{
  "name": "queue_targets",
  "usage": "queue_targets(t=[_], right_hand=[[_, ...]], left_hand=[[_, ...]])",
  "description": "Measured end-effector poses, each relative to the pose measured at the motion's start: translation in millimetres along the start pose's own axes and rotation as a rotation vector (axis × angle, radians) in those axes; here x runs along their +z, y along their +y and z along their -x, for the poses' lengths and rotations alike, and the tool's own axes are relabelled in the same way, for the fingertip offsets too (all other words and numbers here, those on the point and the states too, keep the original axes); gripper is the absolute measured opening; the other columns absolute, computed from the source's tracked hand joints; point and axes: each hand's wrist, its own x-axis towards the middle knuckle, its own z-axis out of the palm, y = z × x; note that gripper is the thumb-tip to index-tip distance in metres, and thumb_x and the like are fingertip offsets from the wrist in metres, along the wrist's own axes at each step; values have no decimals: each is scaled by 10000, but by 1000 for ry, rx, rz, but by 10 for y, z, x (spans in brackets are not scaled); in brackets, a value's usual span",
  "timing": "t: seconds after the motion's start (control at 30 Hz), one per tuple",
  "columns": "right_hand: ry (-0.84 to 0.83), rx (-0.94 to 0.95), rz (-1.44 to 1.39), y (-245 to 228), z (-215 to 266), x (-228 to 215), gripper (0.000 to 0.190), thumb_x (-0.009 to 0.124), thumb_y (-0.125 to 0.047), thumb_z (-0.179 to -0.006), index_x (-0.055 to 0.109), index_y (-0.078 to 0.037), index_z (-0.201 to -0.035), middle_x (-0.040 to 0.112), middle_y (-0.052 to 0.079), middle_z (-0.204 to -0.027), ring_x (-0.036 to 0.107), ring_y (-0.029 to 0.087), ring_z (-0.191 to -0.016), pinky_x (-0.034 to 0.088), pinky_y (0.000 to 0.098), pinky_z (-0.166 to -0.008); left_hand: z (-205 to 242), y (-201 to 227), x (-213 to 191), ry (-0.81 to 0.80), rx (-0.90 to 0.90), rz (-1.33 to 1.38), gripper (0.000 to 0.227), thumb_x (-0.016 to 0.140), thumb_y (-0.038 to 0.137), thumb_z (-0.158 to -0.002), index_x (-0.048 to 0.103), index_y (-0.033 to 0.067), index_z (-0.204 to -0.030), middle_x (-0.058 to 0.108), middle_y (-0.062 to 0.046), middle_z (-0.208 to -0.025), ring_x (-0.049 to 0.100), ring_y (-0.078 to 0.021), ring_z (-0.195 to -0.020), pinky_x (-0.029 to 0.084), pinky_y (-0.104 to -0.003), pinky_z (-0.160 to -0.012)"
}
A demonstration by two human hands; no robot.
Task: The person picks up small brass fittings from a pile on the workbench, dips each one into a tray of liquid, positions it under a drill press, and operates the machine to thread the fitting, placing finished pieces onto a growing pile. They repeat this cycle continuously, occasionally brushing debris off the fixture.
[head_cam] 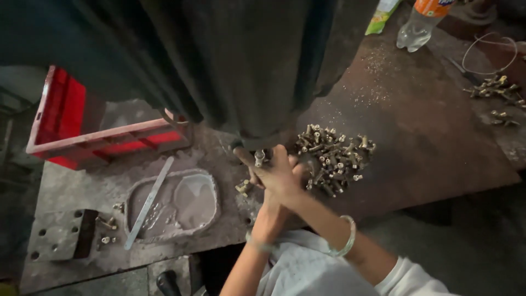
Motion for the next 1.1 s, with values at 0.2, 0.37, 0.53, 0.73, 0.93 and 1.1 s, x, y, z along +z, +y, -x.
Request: queue_targets(t=[0.2,0.37,0.53,0.73,0.93,1.1], right_hand=[[-423,158,31,-570,-157,-279,212,788,-304,-830,683,-123,-802,601,-37,-587,481,74,-437,355,271,-391],[-675,198,361,-682,-271,-396,425,764,-366,-911,631,-50,-660,574,-3,-520,523,89,-459,399,264,-436],[-754,74,290,-710,-245,-413,374,738,-352,-921,617,-86,-687,548,-20,-528,519,70,-482,395,253,-441],[-733,90,257,-696,-193,-383,367,743,-325,-931,623,-83,-681,552,-24,-537,499,63,-486,375,252,-442],[-689,-18,150,-596,-161,-390,303,773,-261,-933,631,-82,-734,553,-53,-614,498,34,-567,397,239,-489],[-729,30,157,-763,-173,-405,337,735,-304,-959,633,-75,-732,520,-47,-552,473,51,-500,358,252,-461]], left_hand=[[1207,368,-696,-310,-706,1161,402,726,39,-827,727,-11,-1226,772,-43,-984,713,-133,-854,594,-292,-776],[1369,397,-1047,-269,-938,1155,339,740,127,-874,746,-10,-1185,773,-53,-964,727,-137,-850,622,-315,-777],[937,1050,-1657,12,-357,953,227,728,78,-964,760,-1,-1175,688,-51,-1014,667,-156,-890,562,-314,-778],[845,548,-1221,168,453,-456,441,687,75,-776,721,57,-1216,649,-83,-1027,672,-304,-1023,557,-525,-927],[936,678,-1340,163,130,-163,497,636,-77,-794,701,41,-1272,663,-162,-1201,666,-305,-1034,588,-382,-816],[890,1058,-1527,336,122,150,288,739,7,-922,733,58,-1206,704,-88,-1166,728,-221,-1055,617,-352,-875]])
